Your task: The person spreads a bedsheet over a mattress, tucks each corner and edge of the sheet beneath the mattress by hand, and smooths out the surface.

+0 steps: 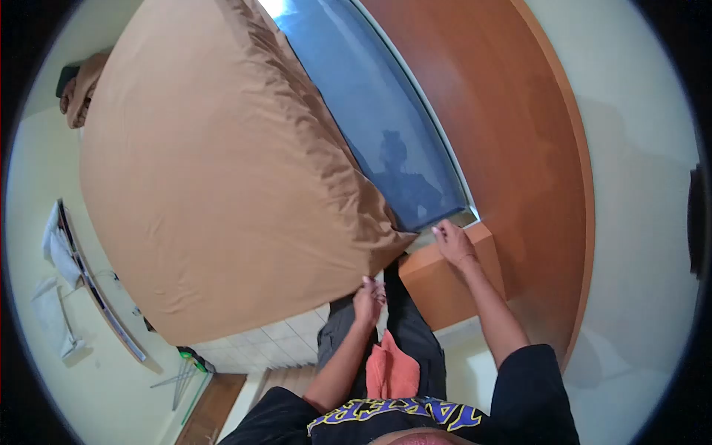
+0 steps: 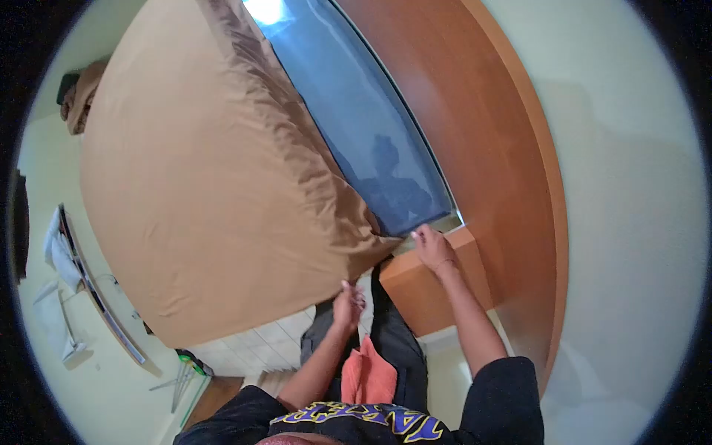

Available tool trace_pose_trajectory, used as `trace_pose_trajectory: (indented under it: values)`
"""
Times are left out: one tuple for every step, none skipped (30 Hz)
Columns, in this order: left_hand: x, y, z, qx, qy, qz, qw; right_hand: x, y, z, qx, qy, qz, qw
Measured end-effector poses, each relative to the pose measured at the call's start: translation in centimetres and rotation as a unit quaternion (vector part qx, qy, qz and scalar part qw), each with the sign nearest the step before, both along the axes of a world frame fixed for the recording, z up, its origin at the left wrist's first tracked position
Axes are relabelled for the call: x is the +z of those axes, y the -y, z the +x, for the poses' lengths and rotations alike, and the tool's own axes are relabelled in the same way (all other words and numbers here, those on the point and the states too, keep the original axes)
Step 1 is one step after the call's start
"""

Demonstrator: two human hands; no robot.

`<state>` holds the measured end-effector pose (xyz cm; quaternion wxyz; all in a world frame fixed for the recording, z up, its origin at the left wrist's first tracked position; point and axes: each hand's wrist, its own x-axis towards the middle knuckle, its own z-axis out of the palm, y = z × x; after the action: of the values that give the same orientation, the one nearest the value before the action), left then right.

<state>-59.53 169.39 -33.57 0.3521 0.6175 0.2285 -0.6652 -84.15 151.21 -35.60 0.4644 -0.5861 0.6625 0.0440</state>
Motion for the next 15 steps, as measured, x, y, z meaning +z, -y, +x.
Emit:
trace_pose_trajectory:
  values:
    - [-0.1,0.0,-0.2,0.009,0.068,-0.017,0.997,0.0,-0.9,0.6,-0.035,0.041,-0.014,0.998]
    - [0.0,0.0,-0.3,0.038,0.065,-0.032,0.997,0.1,-1.9,1.1,-0.075,0.081,-0.031,0.993]
    - [0.4,0.4,-0.4,0.064,0.063,-0.052,0.995,0.2,-2.9,1.5,-0.077,0.078,-0.026,0.994]
    - [0.8,0.8,-0.8,0.062,0.060,-0.052,0.995,-0.1,-3.5,1.8,-0.012,0.043,-0.061,0.997]
    - [1.3,1.2,-1.3,0.100,0.064,-0.053,0.992,-0.3,-4.1,2.3,0.053,0.009,-0.095,0.994]
    - [1.3,1.2,-1.4,0.137,0.068,-0.054,0.987,-0.1,-4.1,2.9,0.042,0.011,-0.095,0.995]
    - [0.9,0.8,-1.3,0.135,0.070,-0.053,0.987,0.0,-4.1,3.8,0.040,0.013,-0.094,0.995]
    - [0.8,0.2,-1.2,0.119,0.071,-0.063,0.988,0.0,-4.0,4.7,-0.034,0.056,-0.077,0.995]
    - [0.7,-0.6,-1.1,0.105,0.072,-0.070,0.989,0.1,-4.1,5.7,-0.107,0.099,-0.058,0.988]
    - [1.1,-1.0,-1.2,0.064,0.076,-0.065,0.993,-0.2,-4.3,7.1,-0.134,0.134,-0.092,0.978]
    - [1.4,-1.1,-1.0,0.069,0.081,-0.064,0.992,-0.1,-4.7,8.4,-0.130,0.139,-0.090,0.978]
    - [1.2,-1.5,-0.6,0.036,0.090,-0.050,0.994,0.7,-4.8,10.0,-0.129,0.165,-0.063,0.976]
    - [0.8,-1.7,-0.3,0.003,0.098,-0.039,0.994,1.7,-4.8,11.5,-0.128,0.190,-0.038,0.973]
    - [0.6,-2.1,-0.1,-0.008,0.100,-0.029,0.995,2.8,-5.0,12.8,-0.111,0.189,-0.061,0.974]
    - [0.7,-2.6,0.4,-0.002,0.102,-0.035,0.994,3.9,-5.0,14.1,-0.122,0.205,-0.027,0.971]
